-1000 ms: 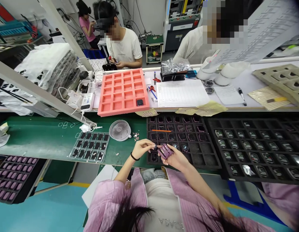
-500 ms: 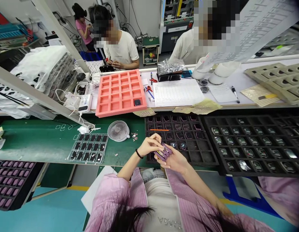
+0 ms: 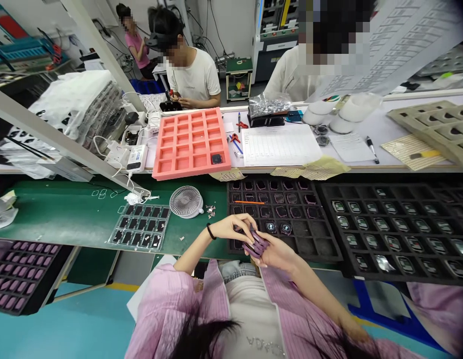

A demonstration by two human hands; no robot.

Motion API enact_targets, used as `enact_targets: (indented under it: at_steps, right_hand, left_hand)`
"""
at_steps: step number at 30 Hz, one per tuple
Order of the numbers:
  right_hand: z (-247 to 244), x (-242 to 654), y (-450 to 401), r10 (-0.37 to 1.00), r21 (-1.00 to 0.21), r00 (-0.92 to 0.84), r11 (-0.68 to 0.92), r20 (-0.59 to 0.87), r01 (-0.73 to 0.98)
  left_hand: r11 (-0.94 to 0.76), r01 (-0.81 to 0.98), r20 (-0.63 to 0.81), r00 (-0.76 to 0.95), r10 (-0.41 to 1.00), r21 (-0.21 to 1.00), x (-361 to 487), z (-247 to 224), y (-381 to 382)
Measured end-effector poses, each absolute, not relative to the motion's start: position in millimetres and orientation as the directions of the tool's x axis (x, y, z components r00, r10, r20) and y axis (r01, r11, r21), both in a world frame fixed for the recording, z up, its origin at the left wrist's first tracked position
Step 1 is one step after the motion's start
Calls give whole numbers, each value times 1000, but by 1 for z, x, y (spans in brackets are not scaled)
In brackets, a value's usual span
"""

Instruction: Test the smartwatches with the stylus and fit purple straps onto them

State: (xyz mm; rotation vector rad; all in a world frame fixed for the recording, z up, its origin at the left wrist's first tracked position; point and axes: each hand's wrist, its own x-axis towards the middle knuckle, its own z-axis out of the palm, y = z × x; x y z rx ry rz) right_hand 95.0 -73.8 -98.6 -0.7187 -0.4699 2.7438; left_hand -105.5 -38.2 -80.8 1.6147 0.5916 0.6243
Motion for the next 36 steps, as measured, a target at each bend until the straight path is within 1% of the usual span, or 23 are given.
enact_targets:
  at_steps: [2,5,9,13,14,15,16,17,18,19,20,21,22,24,26,27,32,34,36]
  right_hand:
    - [-106,98,-78,316,-401,-826,-908,-467,-120]
    - [-116,100,-84,350,-447,-765,-890,-541,-90]
    - [-126,96,-92,343,-450,-719,-892,-604,-47]
    - [-129,86,-97,314,-443,-713,-896,-626,-6]
    - [-129,83,-98,308,-442,-723,-897,-618,-3]
    - [-128,81,-97,304,-442,-733,-897,-608,-6]
    - [-127,80,-96,310,-442,-740,-897,-597,-18]
    - [-126,79,-93,319,-441,-742,-897,-589,-35]
    - [-126,79,-90,328,-437,-743,-898,-584,-53]
    - [-125,79,-87,335,-431,-742,-900,-580,-69]
    - [-125,81,-83,339,-424,-742,-902,-579,-81]
    - [-125,83,-79,345,-420,-740,-903,-578,-94]
    - [-125,85,-76,353,-417,-737,-903,-577,-105]
    - [-126,88,-69,365,-416,-732,-901,-575,-122]
    - [-127,89,-64,377,-420,-731,-897,-569,-135]
    - [-128,88,-62,380,-423,-731,-896,-566,-138]
    - [-128,82,-51,382,-431,-734,-892,-562,-134]
    - [-127,80,-46,382,-431,-745,-891,-547,-141]
    - [-124,78,-42,379,-423,-757,-893,-532,-150]
  left_hand:
    - [-70,30,27,721,692,997,-105,-90,-44]
    - [-2,29,-18,662,749,1000,-105,-108,-55]
    - [67,11,-60,609,791,998,-105,-129,-65]
    - [125,15,-105,640,761,992,-109,-165,-66]
    - [148,37,-137,634,761,988,-113,-178,-66]
    - [165,89,-186,592,784,982,-118,-192,-65]
    - [179,181,-245,469,849,967,-125,-207,-66]
    - [212,312,-291,233,928,926,-134,-220,-66]
    - [280,444,-278,-72,958,851,-144,-233,-67]
    - [328,492,-249,-222,943,807,-154,-244,-69]
    - [366,515,-220,-324,920,775,-163,-254,-71]
    - [395,531,-197,-391,899,750,-172,-262,-72]
    - [407,562,-179,-416,891,720,-179,-269,-74]
    - [400,673,-128,-416,900,622,-189,-280,-74]
    - [355,776,-92,-363,927,521,-194,-288,-71]
    - [331,806,-87,-333,939,491,-196,-291,-68]
    - [249,846,-105,-226,968,471,-202,-288,-54]
    - [201,856,-97,-176,980,477,-201,-276,-52]
    - [138,857,-73,-117,990,497,-194,-255,-53]
